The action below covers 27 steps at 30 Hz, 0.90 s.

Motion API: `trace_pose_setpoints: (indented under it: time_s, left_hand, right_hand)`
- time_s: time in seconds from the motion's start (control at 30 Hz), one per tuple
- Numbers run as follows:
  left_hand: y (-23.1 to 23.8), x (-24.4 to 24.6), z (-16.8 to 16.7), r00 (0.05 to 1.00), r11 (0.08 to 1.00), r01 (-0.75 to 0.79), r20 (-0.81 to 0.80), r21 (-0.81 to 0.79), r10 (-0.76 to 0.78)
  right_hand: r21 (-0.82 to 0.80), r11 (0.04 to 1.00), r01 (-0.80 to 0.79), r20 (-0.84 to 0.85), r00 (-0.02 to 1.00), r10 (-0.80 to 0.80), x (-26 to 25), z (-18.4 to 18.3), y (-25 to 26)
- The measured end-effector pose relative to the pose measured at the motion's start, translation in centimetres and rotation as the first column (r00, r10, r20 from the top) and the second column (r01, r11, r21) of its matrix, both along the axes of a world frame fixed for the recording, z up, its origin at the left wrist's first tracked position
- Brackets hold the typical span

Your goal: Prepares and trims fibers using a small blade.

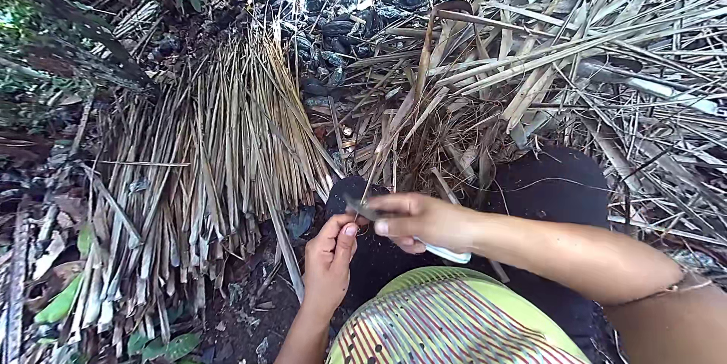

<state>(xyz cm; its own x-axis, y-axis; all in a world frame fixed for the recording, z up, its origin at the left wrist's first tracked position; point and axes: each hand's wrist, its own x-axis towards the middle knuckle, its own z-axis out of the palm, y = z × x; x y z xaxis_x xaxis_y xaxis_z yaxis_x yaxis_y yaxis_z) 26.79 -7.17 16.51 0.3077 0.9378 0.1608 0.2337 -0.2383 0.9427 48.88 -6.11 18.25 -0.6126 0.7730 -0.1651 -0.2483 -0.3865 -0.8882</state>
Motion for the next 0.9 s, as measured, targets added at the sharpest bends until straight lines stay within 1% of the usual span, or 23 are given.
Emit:
trace_pose_setpoints:
  time_s: [0.03, 0.1, 0.17, 0.2, 0.23, 0.27, 0.3, 0.33, 0.37, 0.4, 0.43, 0.47, 0.5, 0.57, 0.63, 0.67, 0.7, 0.73, 0.77, 0.8, 0.83, 0.87, 0.9]
  left_hand:
    - [-0.1, 0.0, 0.0, 1.000, 1.000, 0.004, 0.000, 0.009, -0.004]
    - [-0.2, -0.5, 0.0, 1.000, 0.999, 0.017, -0.015, 0.034, -0.016]
    - [-0.2, -1.0, -0.2, 1.000, 0.998, 0.022, -0.020, 0.055, -0.021]
    - [-0.2, -1.2, -0.3, 1.000, 0.998, 0.023, -0.016, 0.053, -0.022]
    - [-0.3, -1.2, -0.3, 1.000, 0.999, 0.022, -0.007, 0.044, -0.022]
    - [-0.2, -1.2, -0.3, 1.000, 0.999, 0.022, 0.008, 0.030, -0.022]
    - [-0.1, -1.1, -0.2, 0.999, 1.000, 0.022, 0.024, 0.014, -0.022]
    - [-0.1, -1.0, -0.1, 0.999, 1.000, 0.027, 0.045, -0.009, -0.027]
    - [-0.1, -0.8, 0.0, 0.997, 0.999, 0.038, 0.066, -0.028, -0.036]
    - [0.0, -0.7, 0.1, 0.995, 0.997, 0.053, 0.088, -0.047, -0.049]
    - [-0.1, -0.6, 0.2, 0.992, 0.995, 0.073, 0.104, -0.069, -0.066]
    - [-0.1, -0.8, 0.2, 0.989, 0.991, 0.098, 0.120, -0.090, -0.087]
    - [0.0, -1.1, 0.2, 0.984, 0.986, 0.122, 0.141, -0.115, -0.106]
    - [-0.1, -1.7, 0.2, 0.977, 0.972, 0.154, 0.173, -0.176, -0.124]
    - [-0.4, -1.9, 0.3, 0.968, 0.956, 0.166, 0.223, -0.243, -0.112]
    - [-0.4, -1.9, 0.3, 0.962, 0.946, 0.168, 0.256, -0.278, -0.096]
    - [-0.4, -1.8, 0.3, 0.954, 0.935, 0.171, 0.291, -0.310, -0.078]
    - [-0.2, -1.6, 0.4, 0.943, 0.924, 0.176, 0.327, -0.339, -0.060]
    - [-0.2, -1.4, 0.5, 0.932, 0.913, 0.188, 0.360, -0.362, -0.050]
    - [-0.1, -1.2, 0.6, 0.920, 0.902, 0.211, 0.388, -0.376, -0.053]
    - [0.0, -1.1, 0.7, 0.906, 0.891, 0.244, 0.418, -0.383, -0.068]
    - [0.1, -1.1, 0.7, 0.889, 0.880, 0.280, 0.450, -0.384, -0.086]
    - [0.1, -1.2, 0.6, 0.873, 0.869, 0.314, 0.475, -0.383, -0.106]
  right_hand:
    - [-0.006, 1.000, -0.004, -0.015, 1.000, 0.004, -0.2, 0.0, 0.2]
    - [0.037, 0.989, 0.146, -0.052, 0.988, -0.144, 1.1, 0.5, 1.5]
    - [0.102, 0.928, 0.360, -0.126, 0.930, -0.346, 3.5, 1.2, 3.6]
    - [0.121, 0.888, 0.443, -0.173, 0.890, -0.421, 4.7, 1.5, 4.5]
    - [0.123, 0.857, 0.501, -0.202, 0.858, -0.473, 5.5, 1.8, 4.8]
    - [0.114, 0.847, 0.520, -0.198, 0.847, -0.493, 5.6, 2.1, 4.5]
    - [0.108, 0.865, 0.489, -0.162, 0.867, -0.470, 4.9, 2.2, 3.5]
    - [0.093, 0.912, 0.398, -0.118, 0.914, -0.387, 3.6, 1.8, 2.2]
    - [0.077, 0.963, 0.257, -0.073, 0.965, -0.252, 2.0, 1.3, 1.0]
    - [0.064, 0.992, 0.112, -0.031, 0.993, -0.110, 0.6, 0.9, 0.1]
    - [0.051, 0.999, 0.008, -0.006, 1.000, -0.007, -0.4, 0.6, -0.3]
    - [0.048, 0.999, -0.026, 0.002, 1.000, 0.026, -0.8, 0.5, -0.2]
    - [0.063, 0.998, 0.016, -0.011, 1.000, -0.016, -0.5, 0.5, 0.4]
    - [0.122, 0.971, 0.204, -0.070, 0.978, -0.197, 1.5, 1.0, 2.3]
    - [0.160, 0.891, 0.424, -0.132, 0.904, -0.407, 3.8, 1.8, 4.4]
    - [0.172, 0.850, 0.498, -0.153, 0.866, -0.476, 4.6, 2.2, 5.0]
    - [0.189, 0.833, 0.519, -0.144, 0.854, -0.500, 4.8, 2.5, 4.8]
    - [0.202, 0.855, 0.478, -0.111, 0.878, -0.465, 4.2, 2.6, 3.9]
    - [0.187, 0.906, 0.380, -0.063, 0.925, -0.375, 3.0, 2.2, 2.6]
    - [0.163, 0.957, 0.240, -0.022, 0.971, -0.240, 1.5, 1.7, 1.3]
    - [0.139, 0.986, 0.096, 0.009, 0.995, -0.098, 0.1, 1.2, 0.3]
    - [0.122, 0.993, 0.002, 0.019, 1.000, -0.005, -0.8, 0.9, -0.2]
    - [0.120, 0.993, -0.017, 0.010, 1.000, 0.015, -1.0, 0.8, -0.1]
